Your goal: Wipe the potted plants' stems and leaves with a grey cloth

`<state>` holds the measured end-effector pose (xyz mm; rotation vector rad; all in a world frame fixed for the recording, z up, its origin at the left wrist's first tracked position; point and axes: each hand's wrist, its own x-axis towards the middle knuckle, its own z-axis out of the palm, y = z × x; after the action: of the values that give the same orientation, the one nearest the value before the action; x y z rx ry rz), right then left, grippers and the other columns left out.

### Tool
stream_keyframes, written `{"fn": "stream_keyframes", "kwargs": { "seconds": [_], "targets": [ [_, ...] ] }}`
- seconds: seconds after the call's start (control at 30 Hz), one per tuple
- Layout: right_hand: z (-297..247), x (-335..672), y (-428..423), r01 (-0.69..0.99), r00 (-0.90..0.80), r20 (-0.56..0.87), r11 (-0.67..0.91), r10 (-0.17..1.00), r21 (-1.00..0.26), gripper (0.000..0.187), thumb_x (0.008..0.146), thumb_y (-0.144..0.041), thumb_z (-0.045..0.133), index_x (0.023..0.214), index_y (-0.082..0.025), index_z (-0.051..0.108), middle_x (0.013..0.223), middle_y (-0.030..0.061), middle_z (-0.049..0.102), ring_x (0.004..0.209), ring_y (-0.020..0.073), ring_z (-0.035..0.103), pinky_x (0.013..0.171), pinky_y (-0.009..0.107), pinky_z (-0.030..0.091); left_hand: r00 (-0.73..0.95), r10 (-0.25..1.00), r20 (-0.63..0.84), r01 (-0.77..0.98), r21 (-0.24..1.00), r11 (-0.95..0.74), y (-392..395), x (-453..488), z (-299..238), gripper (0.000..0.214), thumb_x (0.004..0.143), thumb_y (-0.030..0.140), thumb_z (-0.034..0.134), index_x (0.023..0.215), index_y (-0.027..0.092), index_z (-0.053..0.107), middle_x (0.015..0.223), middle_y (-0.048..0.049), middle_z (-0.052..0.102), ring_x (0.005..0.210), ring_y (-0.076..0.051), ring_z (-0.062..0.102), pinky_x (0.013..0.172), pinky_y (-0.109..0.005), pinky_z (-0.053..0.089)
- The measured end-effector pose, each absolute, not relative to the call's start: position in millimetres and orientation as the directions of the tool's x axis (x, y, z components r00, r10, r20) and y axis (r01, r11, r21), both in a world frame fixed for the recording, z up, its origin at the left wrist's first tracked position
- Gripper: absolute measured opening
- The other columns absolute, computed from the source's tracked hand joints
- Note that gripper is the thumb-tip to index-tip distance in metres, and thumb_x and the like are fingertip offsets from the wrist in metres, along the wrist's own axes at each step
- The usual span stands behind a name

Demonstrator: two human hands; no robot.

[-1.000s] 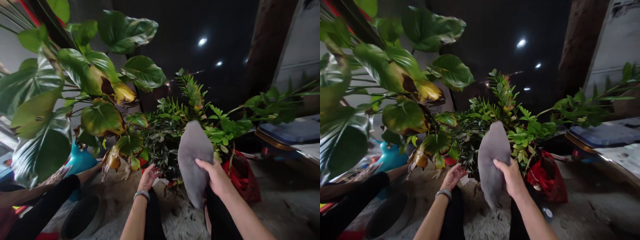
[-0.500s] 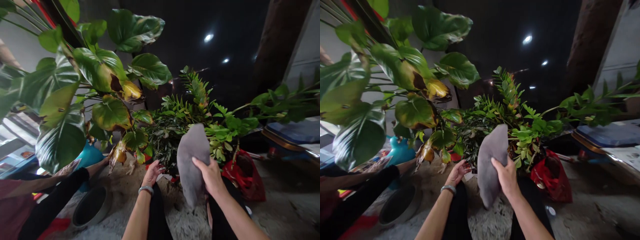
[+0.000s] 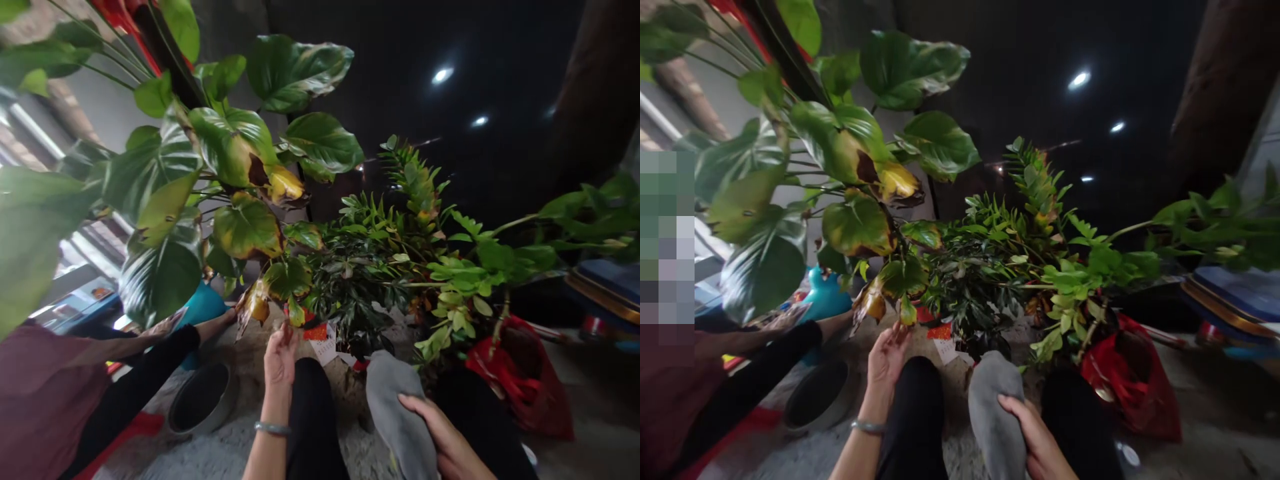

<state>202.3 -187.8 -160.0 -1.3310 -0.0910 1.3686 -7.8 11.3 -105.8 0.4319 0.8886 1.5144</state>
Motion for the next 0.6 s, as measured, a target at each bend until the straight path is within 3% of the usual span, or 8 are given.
{"fn": "stream_keyframes", "kwargs": {
  "seconds": [0.1,0.23,0.33,0.43,0.6],
  "targets": [
    [-166,210,-189,-0.619,0.290,-0.644,-0.374,0.708,-0.690,0.042,0.050,-0.045,0.081,0.082,-0.018,0.071,0.084,0.0073,0.075,0.094,0.0320,0.069,0.081,0.037,0.053,-0.212,0.964,-0.157,-0.603,0.798,-0.003,22,-2,-79,0.008,0.058,0.021,0.071,0.064,0.020,0.065,0.073,0.0014,0.070,0.074,-0.013,0.064,0.069,-0.024,0.049],
    [-170,216,-196,-0.612,0.205,-0.643,-0.416,0.738,-0.673,0.044,0.048,-0.043,0.084,0.082,-0.017,0.072,0.082,0.0068,0.076,0.092,0.0312,0.070,0.081,0.036,0.053,-0.130,0.986,-0.107,-0.492,0.870,0.029,34,13,-57,0.023,0.056,0.021,0.072,0.078,0.016,0.073,0.079,-0.0019,0.074,0.075,-0.014,0.065,0.066,-0.022,0.048],
    [-168,216,-204,-0.640,0.160,-0.661,-0.433,0.734,-0.635,0.044,0.049,-0.044,0.085,0.082,-0.017,0.073,0.076,0.0061,0.076,0.089,0.0304,0.071,0.079,0.036,0.053,-0.044,0.995,-0.089,-0.430,0.901,0.062,41,21,-56,0.034,0.056,0.022,0.073,0.089,0.015,0.075,0.091,-0.0057,0.076,0.083,-0.016,0.067,0.077,-0.026,0.049],
    [-160,211,-206,-0.625,0.224,-0.660,-0.414,0.718,-0.662,0.043,0.045,-0.043,0.084,0.077,-0.017,0.072,0.076,0.0060,0.075,0.085,0.0296,0.070,0.076,0.036,0.053,-0.003,0.998,-0.065,-0.336,0.940,0.060,45,22,-65,0.039,0.058,0.021,0.073,0.097,0.014,0.073,0.103,-0.0097,0.075,0.102,-0.022,0.066,0.093,-0.032,0.046],
    [-149,204,-206,-0.528,0.283,-0.625,-0.426,0.727,-0.735,0.038,0.045,-0.044,0.078,0.072,-0.017,0.070,0.073,0.0076,0.073,0.078,0.0283,0.067,0.071,0.036,0.050,-0.128,0.984,-0.122,-0.142,0.984,0.104,46,20,-98,0.038,0.059,0.010,0.065,0.097,0.014,0.071,0.101,-0.0098,0.075,0.115,-0.025,0.061,0.102,-0.036,0.042]
  ]
}}
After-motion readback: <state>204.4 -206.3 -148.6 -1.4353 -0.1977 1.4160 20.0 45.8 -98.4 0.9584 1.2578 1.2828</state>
